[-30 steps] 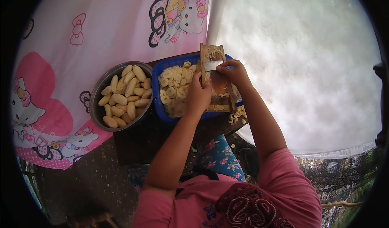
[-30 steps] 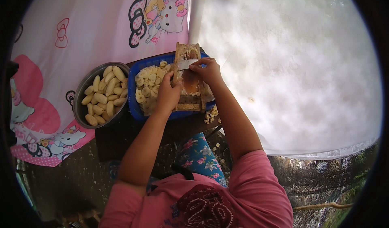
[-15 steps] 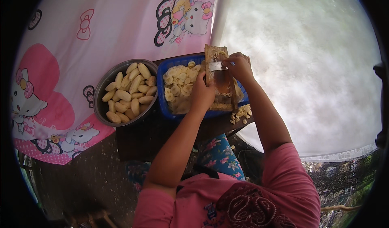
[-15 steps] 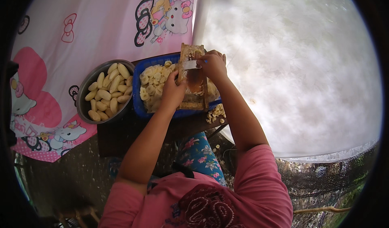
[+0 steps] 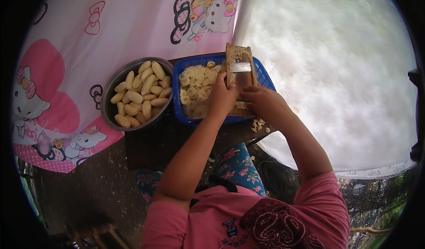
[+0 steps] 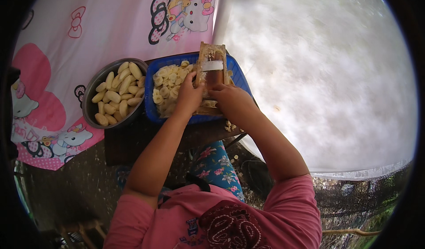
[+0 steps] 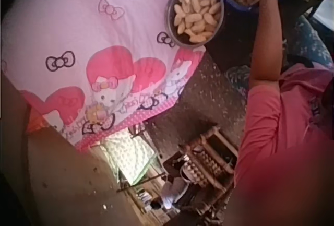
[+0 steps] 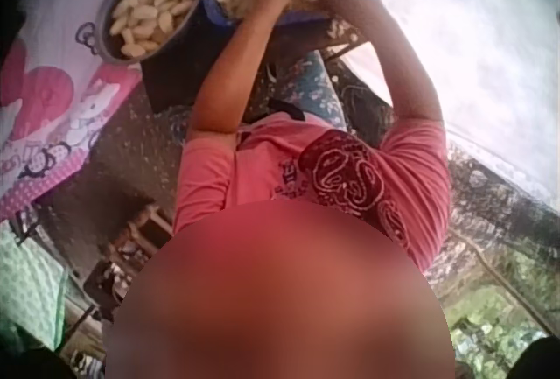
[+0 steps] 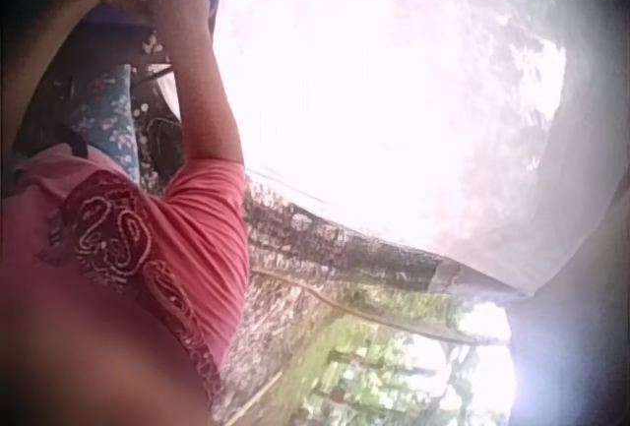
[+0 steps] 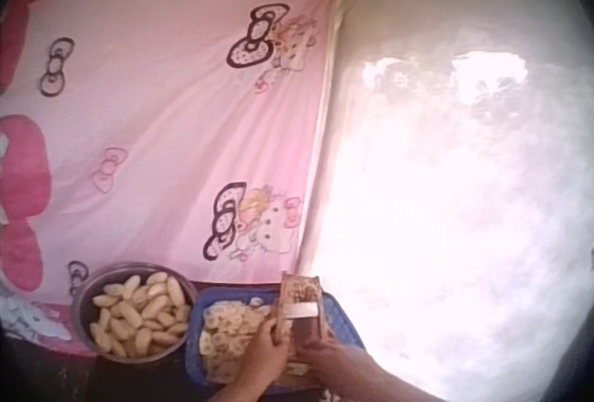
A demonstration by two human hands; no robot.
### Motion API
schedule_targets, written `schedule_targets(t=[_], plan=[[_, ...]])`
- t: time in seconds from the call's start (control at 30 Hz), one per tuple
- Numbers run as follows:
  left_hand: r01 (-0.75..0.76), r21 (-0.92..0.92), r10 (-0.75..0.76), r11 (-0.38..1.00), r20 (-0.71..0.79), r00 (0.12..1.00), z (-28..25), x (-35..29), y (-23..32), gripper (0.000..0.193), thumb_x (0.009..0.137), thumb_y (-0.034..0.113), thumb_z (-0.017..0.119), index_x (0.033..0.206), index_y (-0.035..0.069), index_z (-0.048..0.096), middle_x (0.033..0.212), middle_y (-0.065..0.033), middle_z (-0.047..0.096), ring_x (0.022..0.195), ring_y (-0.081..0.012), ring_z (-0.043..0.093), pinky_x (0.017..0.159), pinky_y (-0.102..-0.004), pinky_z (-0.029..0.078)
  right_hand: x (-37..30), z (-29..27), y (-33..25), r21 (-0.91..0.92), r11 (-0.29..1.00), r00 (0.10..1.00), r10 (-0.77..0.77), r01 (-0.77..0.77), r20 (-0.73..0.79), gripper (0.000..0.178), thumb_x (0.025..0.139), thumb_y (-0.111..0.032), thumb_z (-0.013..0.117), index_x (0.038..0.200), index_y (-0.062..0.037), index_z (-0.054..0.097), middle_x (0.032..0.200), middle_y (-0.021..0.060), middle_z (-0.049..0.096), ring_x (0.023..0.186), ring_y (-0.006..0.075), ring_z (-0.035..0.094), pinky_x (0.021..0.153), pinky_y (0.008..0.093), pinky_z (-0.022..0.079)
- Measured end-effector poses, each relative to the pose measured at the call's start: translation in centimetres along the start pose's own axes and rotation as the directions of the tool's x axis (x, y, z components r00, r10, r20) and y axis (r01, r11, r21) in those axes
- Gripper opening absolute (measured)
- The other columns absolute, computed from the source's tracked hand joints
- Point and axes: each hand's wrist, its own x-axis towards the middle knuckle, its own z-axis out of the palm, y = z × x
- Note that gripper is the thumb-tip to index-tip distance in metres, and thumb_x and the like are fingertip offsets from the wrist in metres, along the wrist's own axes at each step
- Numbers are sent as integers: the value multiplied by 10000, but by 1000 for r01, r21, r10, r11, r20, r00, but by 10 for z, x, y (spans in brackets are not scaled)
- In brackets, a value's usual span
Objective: The person slices peeled cassava pieces using a wooden box grater. They pick each piece from a metal bowl, run it over the blade, and place the slices into a blue basket. The process is repeated continuously.
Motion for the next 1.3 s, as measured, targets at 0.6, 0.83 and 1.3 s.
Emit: schedule_targets(t=[0.6,0.83,1.3], plan=[[-17,61,18,998,-8,1000,-1,5,-3,510,912,293,578,1340,29,494,1226,-232,607,1166,-376,570,970,-438,452,-44,-2,72,707,681,683,609,-190,-403,157,869,-60,675,989,32,720,847,98,727,765,128,667,739,269,524],[-138,-32,137,990,-20,990,-68,30,6,512,946,372,563,1295,-2,558,1214,-268,609,1162,-356,585,981,-393,449,-62,109,144,594,641,686,701,-486,-196,231,864,-157,663,942,53,718,801,147,721,723,198,685,690,319,522],[115,692,-30,712,-135,990,-255,77,-83,353,797,161,717,1104,8,631,1094,-157,663,1030,-271,636,889,-360,493,-50,116,145,595,710,734,621,-377,-275,220,807,-35,681,1014,39,685,822,70,684,753,130,643,717,272,496]])
